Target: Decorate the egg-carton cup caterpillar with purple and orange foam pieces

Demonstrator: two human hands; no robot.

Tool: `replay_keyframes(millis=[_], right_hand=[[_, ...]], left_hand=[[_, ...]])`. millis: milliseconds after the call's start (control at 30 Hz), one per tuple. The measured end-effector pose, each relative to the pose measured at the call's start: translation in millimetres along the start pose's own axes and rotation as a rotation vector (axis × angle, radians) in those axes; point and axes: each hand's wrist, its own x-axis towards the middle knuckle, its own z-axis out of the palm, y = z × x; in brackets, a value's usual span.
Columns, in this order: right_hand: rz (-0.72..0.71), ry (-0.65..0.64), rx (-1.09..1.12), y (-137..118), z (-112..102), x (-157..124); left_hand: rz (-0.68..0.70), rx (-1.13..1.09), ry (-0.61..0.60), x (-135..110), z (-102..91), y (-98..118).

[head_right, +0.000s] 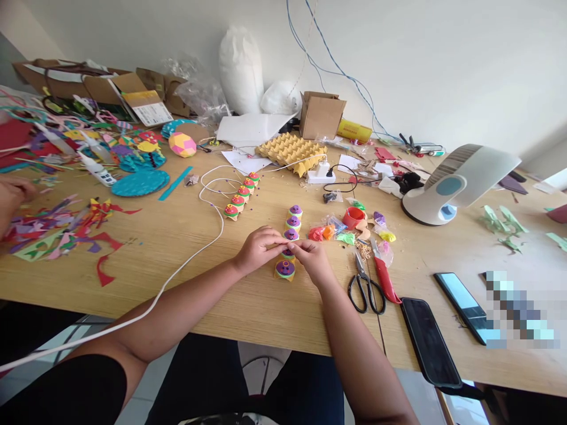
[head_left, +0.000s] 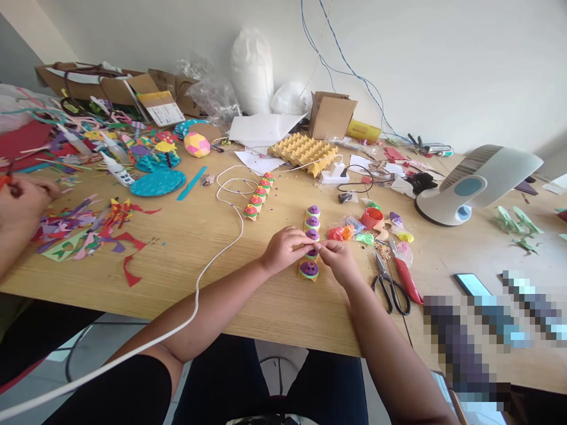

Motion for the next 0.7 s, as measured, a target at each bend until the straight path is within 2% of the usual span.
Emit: replay_keyframes(millis=[300, 700], right_hand=[[0.01, -0.017, 0.073, 4.7, -2.9, 3.4], [0.025, -0.009, 0.113, 8.5, -3.5, 4.1]], left_hand=[[-0.051, -0.039, -0.002, -0.4, 0.6, 0.5], [0.002, 0.023, 0.0, -0.5, -0.7, 0.4]])
